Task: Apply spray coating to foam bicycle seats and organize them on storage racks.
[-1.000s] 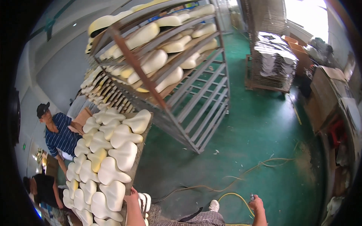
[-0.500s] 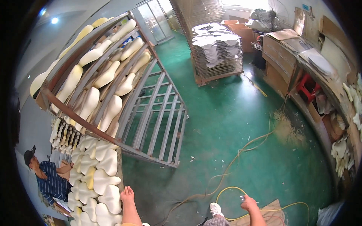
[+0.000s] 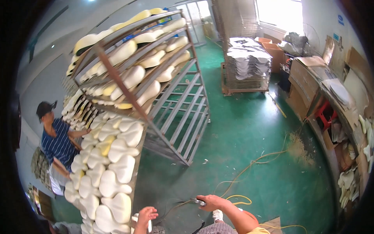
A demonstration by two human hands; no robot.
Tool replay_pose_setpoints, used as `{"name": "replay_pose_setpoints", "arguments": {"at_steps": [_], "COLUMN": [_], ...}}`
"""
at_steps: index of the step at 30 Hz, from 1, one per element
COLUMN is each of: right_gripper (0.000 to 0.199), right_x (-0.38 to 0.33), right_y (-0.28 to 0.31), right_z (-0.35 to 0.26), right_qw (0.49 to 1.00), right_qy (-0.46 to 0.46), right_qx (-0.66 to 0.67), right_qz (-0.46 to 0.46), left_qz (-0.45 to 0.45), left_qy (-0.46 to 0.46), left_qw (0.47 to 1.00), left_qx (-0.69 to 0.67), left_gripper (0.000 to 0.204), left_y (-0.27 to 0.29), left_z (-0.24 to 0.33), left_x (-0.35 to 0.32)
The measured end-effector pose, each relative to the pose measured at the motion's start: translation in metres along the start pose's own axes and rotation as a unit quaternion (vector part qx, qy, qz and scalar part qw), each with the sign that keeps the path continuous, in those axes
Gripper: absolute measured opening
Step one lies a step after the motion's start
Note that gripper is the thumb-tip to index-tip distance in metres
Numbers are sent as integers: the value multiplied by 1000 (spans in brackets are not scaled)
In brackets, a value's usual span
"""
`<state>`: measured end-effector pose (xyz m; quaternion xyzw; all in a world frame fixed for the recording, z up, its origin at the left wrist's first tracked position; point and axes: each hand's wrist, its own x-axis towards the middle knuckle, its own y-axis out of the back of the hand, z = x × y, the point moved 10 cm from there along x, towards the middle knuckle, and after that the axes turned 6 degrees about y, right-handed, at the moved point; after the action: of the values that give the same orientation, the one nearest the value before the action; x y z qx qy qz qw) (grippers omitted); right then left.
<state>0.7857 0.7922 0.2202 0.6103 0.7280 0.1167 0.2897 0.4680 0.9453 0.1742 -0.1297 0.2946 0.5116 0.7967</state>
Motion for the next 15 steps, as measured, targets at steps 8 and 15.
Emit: {"name": "replay_pose_setpoints", "arguments": {"at_steps": [8, 15], "right_gripper": [55, 52], "right_x": [-20, -26], "right_y": [-62, -93], "right_z": [-213, -354], "right_qw": [973, 959], "right_qy": [206, 240], "right_qx": [-6, 55], "right_qz": [-106, -137], "left_qz": [125, 249], "left_qy": [106, 182], "left_qw": [986, 938], "left_qx": [-13, -155], "left_gripper": [28, 18], "left_y": [121, 167], "left_z": [-260, -434], "left_x": [-176, -281]}}
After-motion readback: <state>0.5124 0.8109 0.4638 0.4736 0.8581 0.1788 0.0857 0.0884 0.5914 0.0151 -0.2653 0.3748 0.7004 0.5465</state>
